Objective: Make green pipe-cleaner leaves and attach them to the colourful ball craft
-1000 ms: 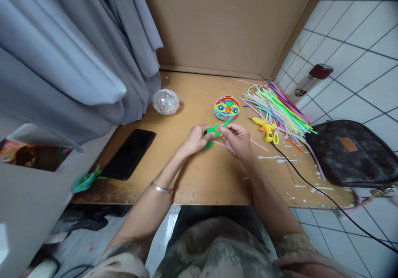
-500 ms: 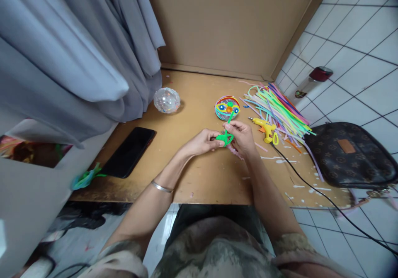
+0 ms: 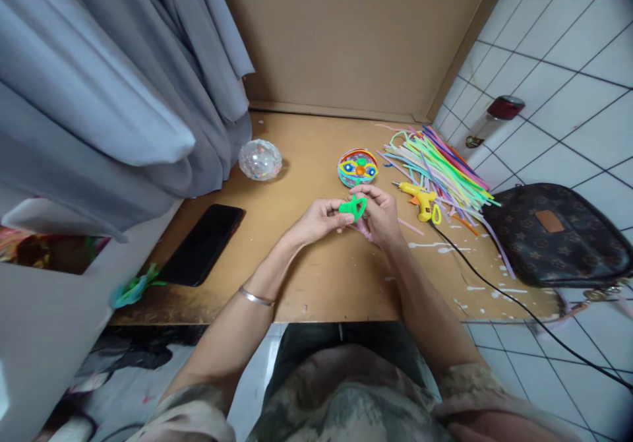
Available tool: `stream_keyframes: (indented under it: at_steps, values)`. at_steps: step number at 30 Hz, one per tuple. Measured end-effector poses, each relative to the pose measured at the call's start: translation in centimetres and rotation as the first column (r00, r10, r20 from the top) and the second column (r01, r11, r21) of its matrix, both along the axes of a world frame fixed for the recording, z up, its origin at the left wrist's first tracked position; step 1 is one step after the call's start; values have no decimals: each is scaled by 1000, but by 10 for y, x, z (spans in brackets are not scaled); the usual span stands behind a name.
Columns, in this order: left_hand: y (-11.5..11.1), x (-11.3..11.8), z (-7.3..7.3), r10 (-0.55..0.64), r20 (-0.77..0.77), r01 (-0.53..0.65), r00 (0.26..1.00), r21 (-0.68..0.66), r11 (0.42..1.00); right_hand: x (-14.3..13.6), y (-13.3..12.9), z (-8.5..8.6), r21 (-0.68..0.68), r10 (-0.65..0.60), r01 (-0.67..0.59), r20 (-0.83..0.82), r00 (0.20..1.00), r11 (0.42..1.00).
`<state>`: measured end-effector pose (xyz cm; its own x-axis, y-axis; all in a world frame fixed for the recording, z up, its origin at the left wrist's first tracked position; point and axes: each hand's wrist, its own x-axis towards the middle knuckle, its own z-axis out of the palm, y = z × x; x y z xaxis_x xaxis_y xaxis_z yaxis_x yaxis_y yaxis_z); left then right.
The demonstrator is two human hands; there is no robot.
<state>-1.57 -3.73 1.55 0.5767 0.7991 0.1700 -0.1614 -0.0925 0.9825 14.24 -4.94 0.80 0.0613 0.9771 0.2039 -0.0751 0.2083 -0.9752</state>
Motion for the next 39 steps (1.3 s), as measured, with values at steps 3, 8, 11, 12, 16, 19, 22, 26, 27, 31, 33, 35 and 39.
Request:
stream_keyframes:
  at_steps: [3, 8, 11, 12, 16, 19, 22, 26, 27, 31, 33, 35, 39]
  values:
    - [1, -1, 0, 67, 42, -65, 997, -27, 997, 0, 2, -4, 147, -44, 24, 132, 990, 989]
    - [2, -2, -1, 115, 70, -111, 991, -51, 992, 1, 5, -4, 354, -208, 92, 304, 930, 931]
    - [2, 0, -3, 140, 107, -135, 984, -52, 989, 0, 4, -2, 405, -211, 74, 305, 929, 911]
    - [2, 0, -3, 150, 120, -145, 981, -53, 988, -2, 4, -3, 397, -182, 50, 303, 936, 916]
    - [5, 3, -8, 199, 148, -189, 969, -75, 979, -6, 5, -7, 296, -111, 16, 305, 946, 955]
    - [10, 4, -13, 241, 154, -230, 958, -84, 970, -9, 5, -10, 277, -119, 30, 311, 943, 960]
    - [15, 5, -19, 254, 176, -249, 951, -52, 967, -11, 4, -11, 263, -89, 7, 299, 950, 965]
    - [18, 5, -25, 270, 213, -271, 939, -25, 962, -14, 3, -13, 204, 8, -55, 223, 975, 977]
    - [18, 6, -26, 273, 220, -274, 937, -26, 961, -15, 3, -13, 197, 27, -66, 196, 980, 978]
    - [18, 8, -25, 307, 211, -304, 928, -48, 952, -16, 2, -12, 194, 58, -82, 127, 990, 978]
    - [17, 9, -25, 328, 195, -323, 924, -57, 945, -17, 3, -12, 189, 52, -76, 128, 990, 979]
    - [17, 10, -25, 340, 192, -334, 921, -64, 940, -17, 4, -13, 182, 45, -67, 124, 991, 981]
    - [18, 11, -27, 324, 214, -319, 922, -59, 946, -16, 8, -17, 151, 68, -75, 51, 996, 986]
